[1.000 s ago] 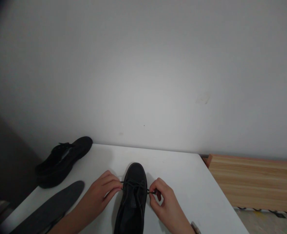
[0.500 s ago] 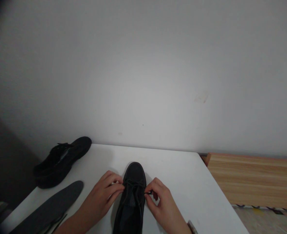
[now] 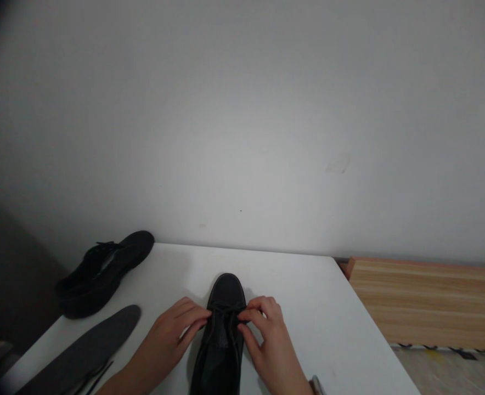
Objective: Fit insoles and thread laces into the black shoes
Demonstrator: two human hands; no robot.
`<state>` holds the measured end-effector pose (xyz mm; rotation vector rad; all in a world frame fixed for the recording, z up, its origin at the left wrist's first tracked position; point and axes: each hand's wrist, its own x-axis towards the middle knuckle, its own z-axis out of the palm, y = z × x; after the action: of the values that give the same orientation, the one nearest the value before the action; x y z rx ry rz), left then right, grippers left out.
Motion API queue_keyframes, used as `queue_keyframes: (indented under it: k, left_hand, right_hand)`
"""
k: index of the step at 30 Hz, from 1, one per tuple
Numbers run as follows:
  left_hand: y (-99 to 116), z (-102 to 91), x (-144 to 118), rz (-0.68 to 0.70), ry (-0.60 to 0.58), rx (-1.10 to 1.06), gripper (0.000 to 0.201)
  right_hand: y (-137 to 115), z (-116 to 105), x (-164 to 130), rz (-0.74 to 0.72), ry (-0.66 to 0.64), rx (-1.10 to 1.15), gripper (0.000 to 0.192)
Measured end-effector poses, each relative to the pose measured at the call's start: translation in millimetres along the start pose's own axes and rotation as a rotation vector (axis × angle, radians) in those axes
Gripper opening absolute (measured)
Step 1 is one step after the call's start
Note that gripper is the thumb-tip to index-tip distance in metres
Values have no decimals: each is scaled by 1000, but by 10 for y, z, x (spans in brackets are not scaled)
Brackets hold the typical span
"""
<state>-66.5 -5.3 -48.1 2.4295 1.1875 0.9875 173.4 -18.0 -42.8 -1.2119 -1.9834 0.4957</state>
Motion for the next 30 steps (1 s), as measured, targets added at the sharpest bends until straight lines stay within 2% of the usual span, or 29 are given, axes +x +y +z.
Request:
queue_keyframes:
  k: [4, 7, 10, 14, 19, 23, 28, 30]
  left_hand:
    - [110, -29, -12, -93, -42, 9, 23]
    - [245, -63, 10, -146, -133, 24, 39]
    - [372, -70, 56, -146, -226, 81, 27]
    - [481, -37, 157, -170, -299, 240, 24]
    - [573, -24, 321, -214, -402, 415, 29]
    - [624, -74, 384, -264, -478, 421, 32]
    - [632, -130, 400, -283, -491, 375, 34]
    - [612, -129, 399, -290, -495, 379, 35]
  right_hand:
    - [-83, -8, -16, -44, -8, -67, 23]
    - [-207, -34, -16, -68, -55, -123, 30]
    - [-333, -15, 19, -92, -118, -236, 29]
    - [-421, 142, 110, -85, -166, -467, 25]
    - [-435, 350, 206, -81, -146, -711, 23]
    - [-435, 319, 197, -41, -169, -575, 22]
    - [-470, 186, 138, 48, -110, -307, 24]
    - [-515, 117, 139, 35, -100, -154, 26]
